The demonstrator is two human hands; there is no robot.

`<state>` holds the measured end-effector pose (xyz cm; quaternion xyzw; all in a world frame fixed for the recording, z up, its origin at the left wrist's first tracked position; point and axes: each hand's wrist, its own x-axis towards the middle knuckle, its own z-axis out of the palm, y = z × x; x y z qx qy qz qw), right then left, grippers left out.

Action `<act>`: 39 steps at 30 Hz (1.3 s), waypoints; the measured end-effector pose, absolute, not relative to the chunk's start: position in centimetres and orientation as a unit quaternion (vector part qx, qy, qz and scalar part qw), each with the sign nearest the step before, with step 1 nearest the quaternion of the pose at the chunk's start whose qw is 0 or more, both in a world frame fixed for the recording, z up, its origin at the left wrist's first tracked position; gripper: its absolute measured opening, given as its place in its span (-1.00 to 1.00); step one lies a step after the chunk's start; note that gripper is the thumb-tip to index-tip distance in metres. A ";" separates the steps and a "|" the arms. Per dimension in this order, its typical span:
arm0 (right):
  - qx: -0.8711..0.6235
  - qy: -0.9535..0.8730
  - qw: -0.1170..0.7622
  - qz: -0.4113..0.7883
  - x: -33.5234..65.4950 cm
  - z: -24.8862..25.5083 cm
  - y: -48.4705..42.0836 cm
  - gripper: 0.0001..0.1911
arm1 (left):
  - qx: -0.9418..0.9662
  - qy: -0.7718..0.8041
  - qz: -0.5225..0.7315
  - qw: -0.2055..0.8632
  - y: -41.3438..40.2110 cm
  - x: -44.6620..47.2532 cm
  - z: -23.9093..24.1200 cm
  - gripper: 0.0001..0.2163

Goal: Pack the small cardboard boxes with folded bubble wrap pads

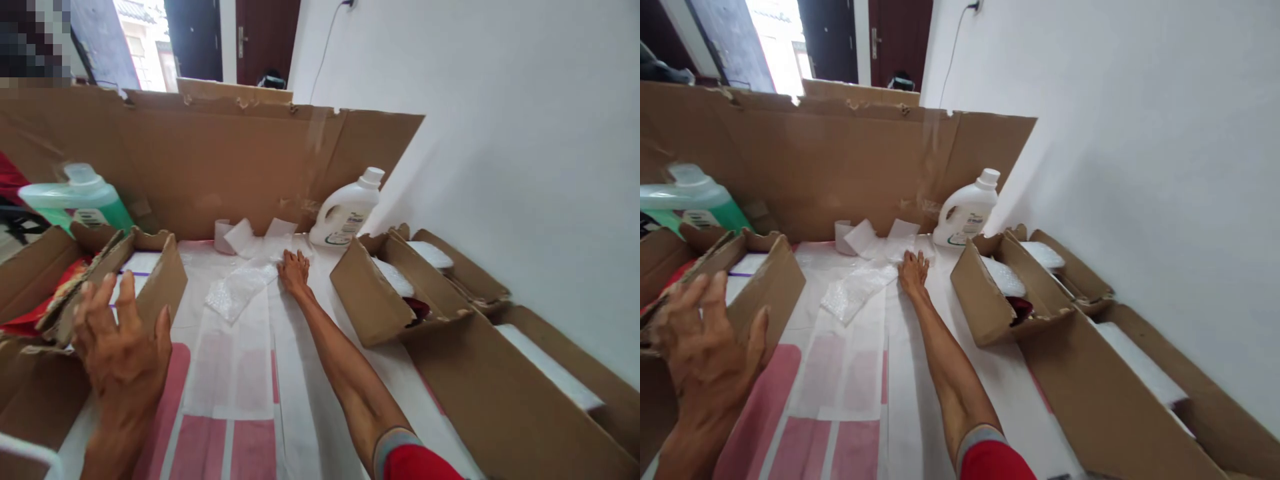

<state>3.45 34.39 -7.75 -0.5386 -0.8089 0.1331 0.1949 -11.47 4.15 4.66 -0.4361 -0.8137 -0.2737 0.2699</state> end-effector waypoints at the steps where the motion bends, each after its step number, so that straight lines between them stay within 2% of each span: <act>1: -0.532 -0.812 0.196 0.139 3.2 -7.9 34.6 -0.58 | -0.422 -0.831 -0.257 0.256 4.2 -12.5 5.3 -0.33; 3: -0.522 -0.816 0.200 0.149 3.5 -8.3 34.6 -0.70 | -0.412 -0.851 -0.227 0.236 4.1 -13.9 5.6 -0.35; 6: -0.508 -0.812 0.228 0.172 4.6 -8.1 34.2 -0.77 | -0.417 -0.856 -0.209 0.224 3.6 -15.0 4.9 -0.45; 9: -0.503 -0.789 0.291 0.199 5.8 -6.9 33.9 -0.83 | -0.413 -0.879 -0.161 0.174 3.4 -15.6 4.2 -0.63; 11: -0.504 -0.759 0.352 0.217 6.5 -5.7 33.7 -0.79 | -0.408 -0.893 -0.121 0.145 3.5 -16.1 4.1 -0.71; 14: -0.503 -0.700 0.440 0.252 7.7 -4.0 33.0 -0.64 | -0.412 -0.890 -0.123 0.151 3.6 -16.8 4.3 -0.74; 22: -0.449 -0.554 0.567 0.413 11.4 -0.9 31.1 -0.54 | -0.460 -0.835 -0.195 0.231 0.4 -14.4 4.4 -0.72; 27: -0.398 -0.471 0.622 0.483 12.9 2.2 30.9 -0.59 | -0.602 -0.717 -0.200 0.290 -3.6 -10.0 2.9 -0.82; 30: -0.371 -0.444 0.641 0.504 13.4 4.1 30.2 -0.65 | -0.680 -0.642 -0.216 0.279 -5.8 -7.5 2.5 -0.76; 35: -0.330 -0.436 0.676 0.495 14.7 7.6 27.9 -0.71 | -0.750 -0.557 -0.250 0.255 -5.7 -4.2 3.0 -0.73; 39: -0.347 -0.484 0.720 0.355 18.0 10.5 24.4 -0.66 | -0.759 -0.538 -0.248 0.272 -2.7 -3.5 3.4 -0.79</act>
